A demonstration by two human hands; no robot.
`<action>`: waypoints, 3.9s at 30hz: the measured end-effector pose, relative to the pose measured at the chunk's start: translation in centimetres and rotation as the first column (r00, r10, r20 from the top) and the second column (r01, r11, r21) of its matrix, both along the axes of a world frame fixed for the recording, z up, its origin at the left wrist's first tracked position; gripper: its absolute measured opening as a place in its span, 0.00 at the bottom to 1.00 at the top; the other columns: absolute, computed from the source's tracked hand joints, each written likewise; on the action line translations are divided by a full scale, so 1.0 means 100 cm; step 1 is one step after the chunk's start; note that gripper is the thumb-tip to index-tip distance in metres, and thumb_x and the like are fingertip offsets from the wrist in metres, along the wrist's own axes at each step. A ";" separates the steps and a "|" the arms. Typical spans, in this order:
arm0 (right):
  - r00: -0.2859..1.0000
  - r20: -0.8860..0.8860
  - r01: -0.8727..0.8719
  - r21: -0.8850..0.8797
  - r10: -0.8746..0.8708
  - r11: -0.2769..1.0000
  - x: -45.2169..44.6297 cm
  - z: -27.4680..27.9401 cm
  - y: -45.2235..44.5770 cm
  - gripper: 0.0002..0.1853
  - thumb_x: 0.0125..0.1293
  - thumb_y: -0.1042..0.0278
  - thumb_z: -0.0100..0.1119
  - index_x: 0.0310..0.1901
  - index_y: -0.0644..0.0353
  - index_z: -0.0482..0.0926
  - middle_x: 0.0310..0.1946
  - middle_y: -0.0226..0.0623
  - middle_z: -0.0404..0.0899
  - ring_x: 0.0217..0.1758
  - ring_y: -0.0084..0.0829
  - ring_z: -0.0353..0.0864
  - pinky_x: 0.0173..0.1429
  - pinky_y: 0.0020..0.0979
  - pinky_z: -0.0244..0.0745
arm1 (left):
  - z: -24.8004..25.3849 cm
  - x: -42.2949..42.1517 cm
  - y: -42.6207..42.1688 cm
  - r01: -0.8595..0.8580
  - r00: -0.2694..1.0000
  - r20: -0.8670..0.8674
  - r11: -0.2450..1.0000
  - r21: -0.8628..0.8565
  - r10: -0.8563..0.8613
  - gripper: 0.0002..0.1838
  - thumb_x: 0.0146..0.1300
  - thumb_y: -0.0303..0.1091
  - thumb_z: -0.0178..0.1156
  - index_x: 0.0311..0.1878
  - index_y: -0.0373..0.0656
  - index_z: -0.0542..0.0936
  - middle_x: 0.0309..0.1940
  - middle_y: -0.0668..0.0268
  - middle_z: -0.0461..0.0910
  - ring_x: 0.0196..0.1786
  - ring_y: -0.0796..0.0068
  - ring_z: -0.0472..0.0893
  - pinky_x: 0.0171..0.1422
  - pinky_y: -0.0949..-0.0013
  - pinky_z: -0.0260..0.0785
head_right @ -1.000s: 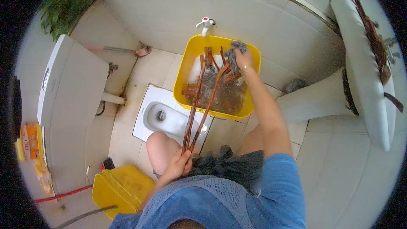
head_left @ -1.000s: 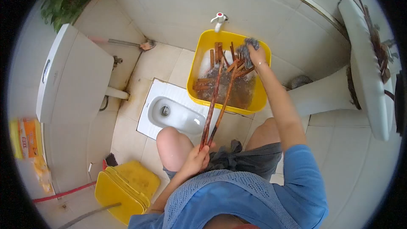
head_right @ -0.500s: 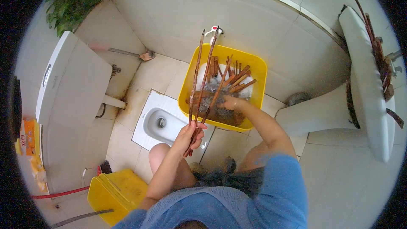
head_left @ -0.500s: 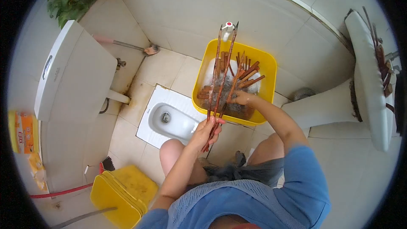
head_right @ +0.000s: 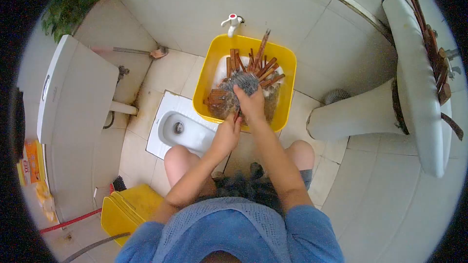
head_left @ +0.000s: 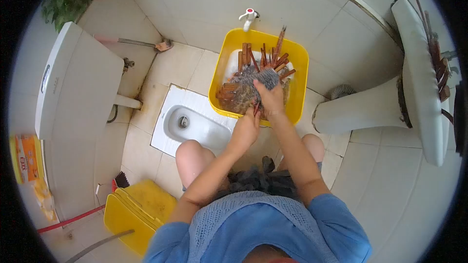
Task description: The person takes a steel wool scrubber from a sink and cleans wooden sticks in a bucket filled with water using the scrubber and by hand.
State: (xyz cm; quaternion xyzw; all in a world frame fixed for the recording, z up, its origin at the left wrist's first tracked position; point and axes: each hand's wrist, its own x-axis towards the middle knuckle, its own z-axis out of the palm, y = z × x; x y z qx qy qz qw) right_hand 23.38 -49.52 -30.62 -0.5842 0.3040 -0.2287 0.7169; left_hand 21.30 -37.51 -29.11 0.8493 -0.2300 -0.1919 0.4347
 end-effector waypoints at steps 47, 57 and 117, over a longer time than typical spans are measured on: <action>0.567 -0.605 -0.507 0.279 0.560 0.815 -0.034 -0.003 -0.072 0.24 0.57 0.59 0.58 0.52 0.65 0.70 0.42 0.40 0.77 0.46 0.33 0.76 0.43 0.30 0.75 | 0.030 0.025 0.069 -0.327 0.613 -0.788 0.890 -0.318 -0.057 0.26 0.68 0.52 0.32 0.62 0.46 0.60 0.11 0.68 0.63 0.08 0.82 0.57 0.12 0.78 0.50; 0.954 -0.111 -0.293 -0.169 0.277 0.941 -0.021 0.030 0.014 0.19 0.59 0.62 0.57 0.48 0.66 0.70 0.42 0.39 0.76 0.44 0.32 0.75 0.47 0.29 0.69 | 0.010 0.033 0.037 -0.109 0.885 -0.465 0.968 -0.227 -0.009 0.25 0.67 0.50 0.39 0.29 0.36 0.72 0.11 0.60 0.69 0.12 0.69 0.70 0.17 0.67 0.60; 0.142 -0.773 -0.885 0.180 0.619 0.429 -0.001 -0.067 -0.059 0.36 0.55 0.52 0.60 0.59 0.66 0.59 0.55 0.50 0.66 0.58 0.44 0.66 0.51 0.42 0.73 | 0.028 0.009 0.078 -0.276 0.578 -0.809 0.908 -0.315 -0.105 0.18 0.68 0.46 0.41 0.47 0.41 0.67 0.12 0.72 0.60 0.10 0.82 0.59 0.14 0.77 0.52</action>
